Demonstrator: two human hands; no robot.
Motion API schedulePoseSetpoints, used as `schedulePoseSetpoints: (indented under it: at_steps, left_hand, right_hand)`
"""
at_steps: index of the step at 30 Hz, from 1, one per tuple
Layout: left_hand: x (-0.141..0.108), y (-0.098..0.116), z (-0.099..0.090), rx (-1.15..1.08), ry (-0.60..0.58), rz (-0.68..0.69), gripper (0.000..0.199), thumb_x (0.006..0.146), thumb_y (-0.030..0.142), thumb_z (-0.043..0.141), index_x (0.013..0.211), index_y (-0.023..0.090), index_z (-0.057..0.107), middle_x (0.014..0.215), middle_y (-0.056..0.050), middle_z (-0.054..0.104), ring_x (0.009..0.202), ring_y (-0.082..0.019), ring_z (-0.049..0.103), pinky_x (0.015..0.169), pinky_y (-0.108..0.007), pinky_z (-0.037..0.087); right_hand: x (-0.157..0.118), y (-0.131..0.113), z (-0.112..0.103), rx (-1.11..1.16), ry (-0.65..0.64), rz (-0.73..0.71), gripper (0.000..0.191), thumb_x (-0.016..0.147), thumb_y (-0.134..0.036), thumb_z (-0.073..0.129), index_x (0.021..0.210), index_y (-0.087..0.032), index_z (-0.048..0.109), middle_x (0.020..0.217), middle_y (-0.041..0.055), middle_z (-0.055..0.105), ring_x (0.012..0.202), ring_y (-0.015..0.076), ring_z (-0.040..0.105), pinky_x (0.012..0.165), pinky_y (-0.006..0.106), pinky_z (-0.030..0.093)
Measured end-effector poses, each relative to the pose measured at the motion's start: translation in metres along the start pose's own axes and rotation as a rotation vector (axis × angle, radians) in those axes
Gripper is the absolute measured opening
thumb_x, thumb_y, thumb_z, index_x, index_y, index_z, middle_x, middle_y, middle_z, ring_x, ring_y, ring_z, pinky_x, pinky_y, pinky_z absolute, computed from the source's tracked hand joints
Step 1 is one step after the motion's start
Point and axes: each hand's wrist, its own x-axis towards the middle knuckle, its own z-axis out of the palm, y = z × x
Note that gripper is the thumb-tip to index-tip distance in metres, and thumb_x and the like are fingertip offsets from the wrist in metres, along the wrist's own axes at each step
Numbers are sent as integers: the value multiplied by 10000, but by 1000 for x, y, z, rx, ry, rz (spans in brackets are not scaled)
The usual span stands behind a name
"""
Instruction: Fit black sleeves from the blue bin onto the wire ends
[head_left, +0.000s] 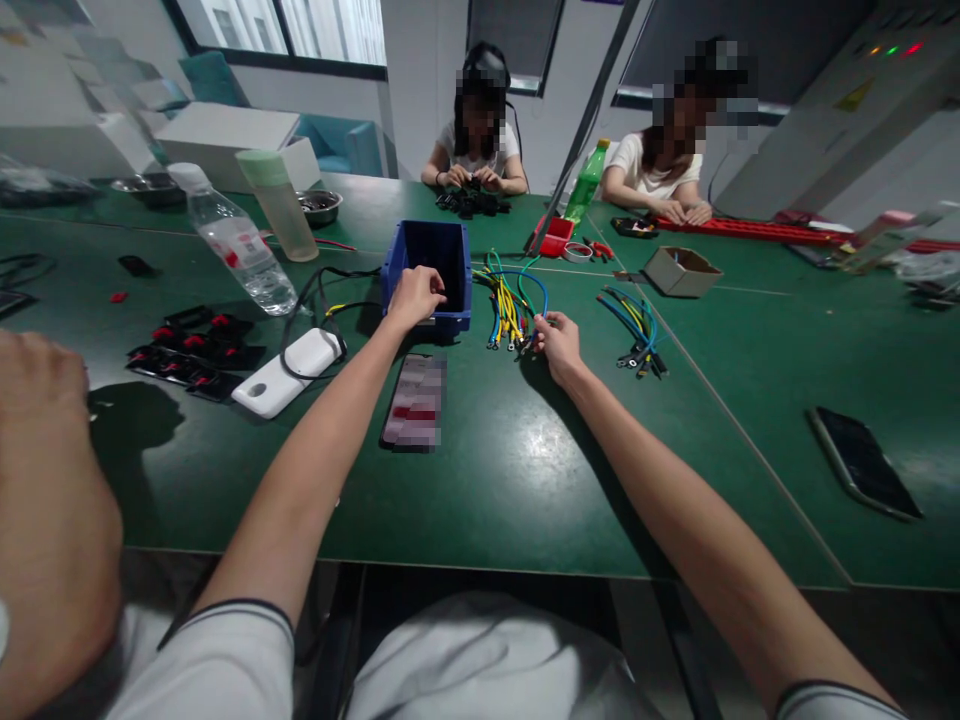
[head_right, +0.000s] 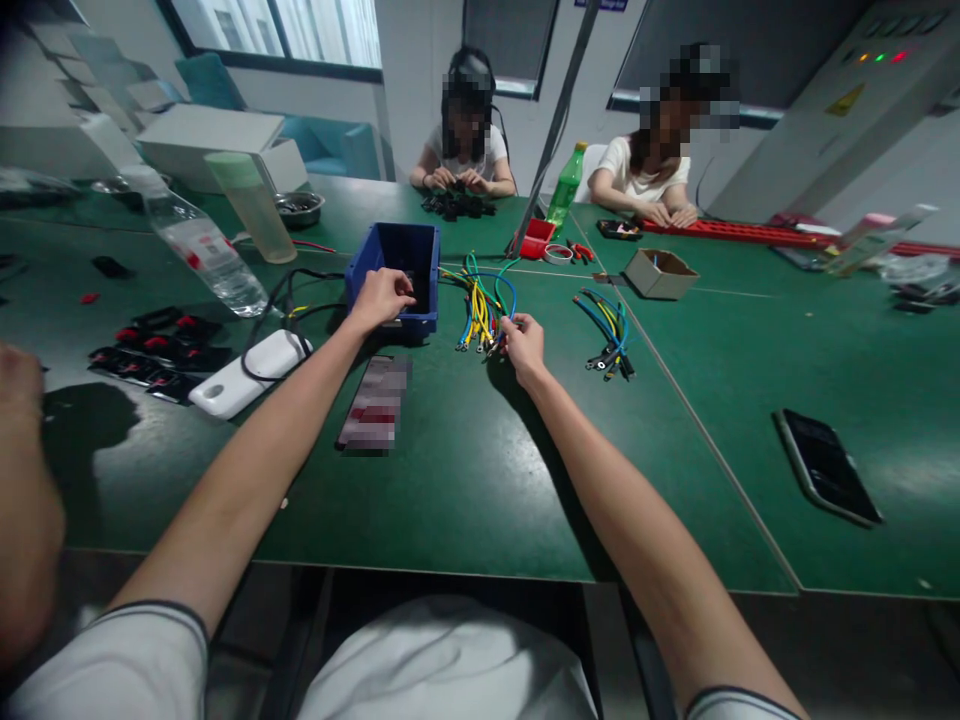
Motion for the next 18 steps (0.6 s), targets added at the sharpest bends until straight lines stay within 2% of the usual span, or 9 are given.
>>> schedulePoseSetpoints:
  at_steps: [10,15,18]
  left_hand:
    - [-5,5,-5,45,39,12,227,639,259,763,828,187,660,822,-46,677,773,-194,616,664,-284,450]
    - [-6,6,-5,62,68,5,214,635,261,764,804,189,655,806,-55,679,742,-201,619,636,-293,447]
    - [-5,6,-3,63,84,9,205,644,264,759,807,195,656,805,-59,678,757,-213,623,654,-308,455]
  right_hand:
    - [-4,-1,-5,-18,54,-96,298,692,-426,662,836,-220,502,564,-73,480,438,86,443,398,209,393]
    - [1,-9,-10,0,28,-125,326,673,-424,689,845,-224,498,579,-75,502,435,84,453,392,205,391]
    - [-5,-14,-17,10,16,-138,329,672,-431,694,837,-222,502,588,-76,505,427,76,446,390,202,389]
